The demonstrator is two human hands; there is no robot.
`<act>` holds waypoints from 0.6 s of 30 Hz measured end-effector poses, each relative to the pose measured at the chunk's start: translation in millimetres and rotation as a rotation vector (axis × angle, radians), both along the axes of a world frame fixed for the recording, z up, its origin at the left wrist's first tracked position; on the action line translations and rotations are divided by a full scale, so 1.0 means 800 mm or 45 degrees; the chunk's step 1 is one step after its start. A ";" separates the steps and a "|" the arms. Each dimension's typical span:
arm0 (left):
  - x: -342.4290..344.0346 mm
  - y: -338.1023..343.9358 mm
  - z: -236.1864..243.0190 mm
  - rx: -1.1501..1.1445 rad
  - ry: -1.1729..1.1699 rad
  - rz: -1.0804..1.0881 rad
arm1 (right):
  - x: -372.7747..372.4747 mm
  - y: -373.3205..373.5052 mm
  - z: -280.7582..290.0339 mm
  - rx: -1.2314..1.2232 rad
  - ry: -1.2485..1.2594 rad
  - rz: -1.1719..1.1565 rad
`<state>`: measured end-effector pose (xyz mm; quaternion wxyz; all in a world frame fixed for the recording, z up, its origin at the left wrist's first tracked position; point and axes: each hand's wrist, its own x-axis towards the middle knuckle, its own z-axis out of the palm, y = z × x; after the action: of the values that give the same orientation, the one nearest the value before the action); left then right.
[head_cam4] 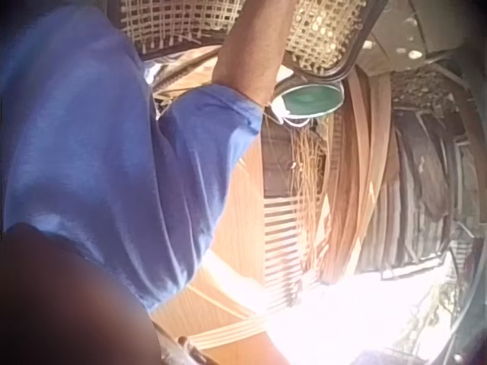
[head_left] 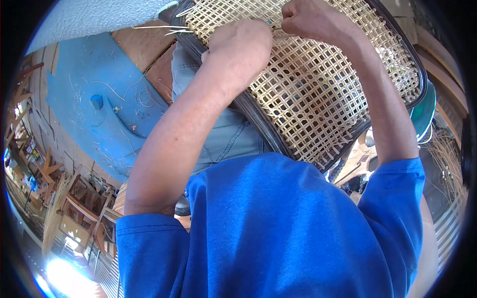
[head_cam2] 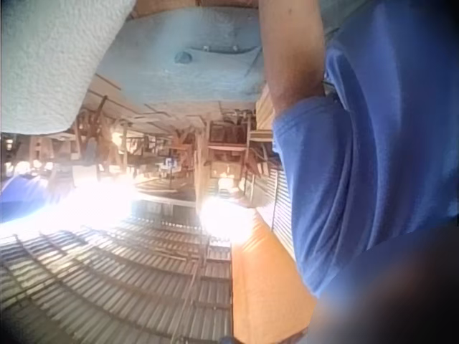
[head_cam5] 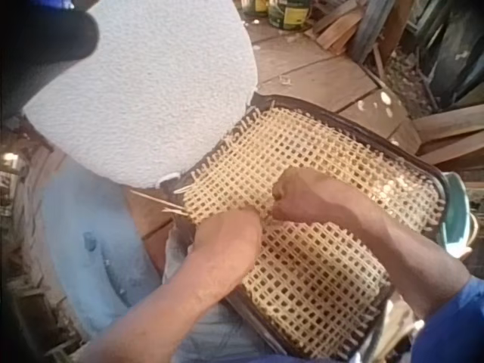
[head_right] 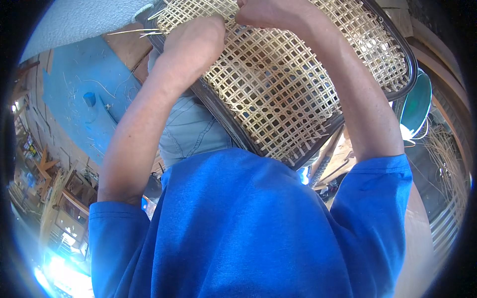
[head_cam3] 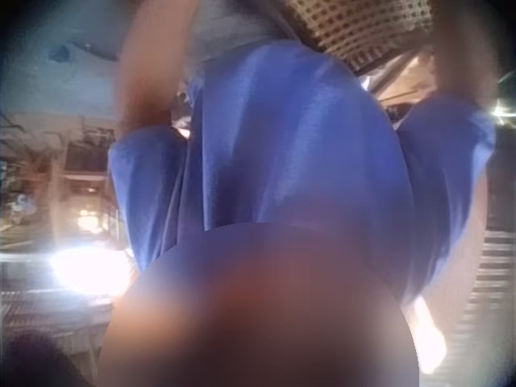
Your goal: The recorder weaves cane strips into a chair seat frame and trims the excess material with tools.
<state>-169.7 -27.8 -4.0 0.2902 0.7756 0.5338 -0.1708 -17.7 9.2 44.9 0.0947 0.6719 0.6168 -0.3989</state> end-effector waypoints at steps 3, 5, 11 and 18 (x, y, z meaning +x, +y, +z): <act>0.002 -0.006 -0.002 -0.024 0.057 0.049 | 0.002 0.000 0.003 -0.064 0.050 -0.015; 0.003 -0.008 -0.004 -0.035 0.061 0.099 | 0.004 -0.001 0.003 -0.114 0.055 0.080; -0.008 -0.009 -0.007 0.067 0.012 -0.003 | 0.019 0.003 -0.028 -0.114 0.116 0.231; -0.016 0.005 -0.005 -0.026 -0.093 0.050 | 0.021 0.014 -0.068 0.093 0.078 0.456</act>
<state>-182.8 -23.8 -7.9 0.3207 0.7677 0.5363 -0.1423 -1.1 20.0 -9.3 0.1210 0.5420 0.7431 -0.3734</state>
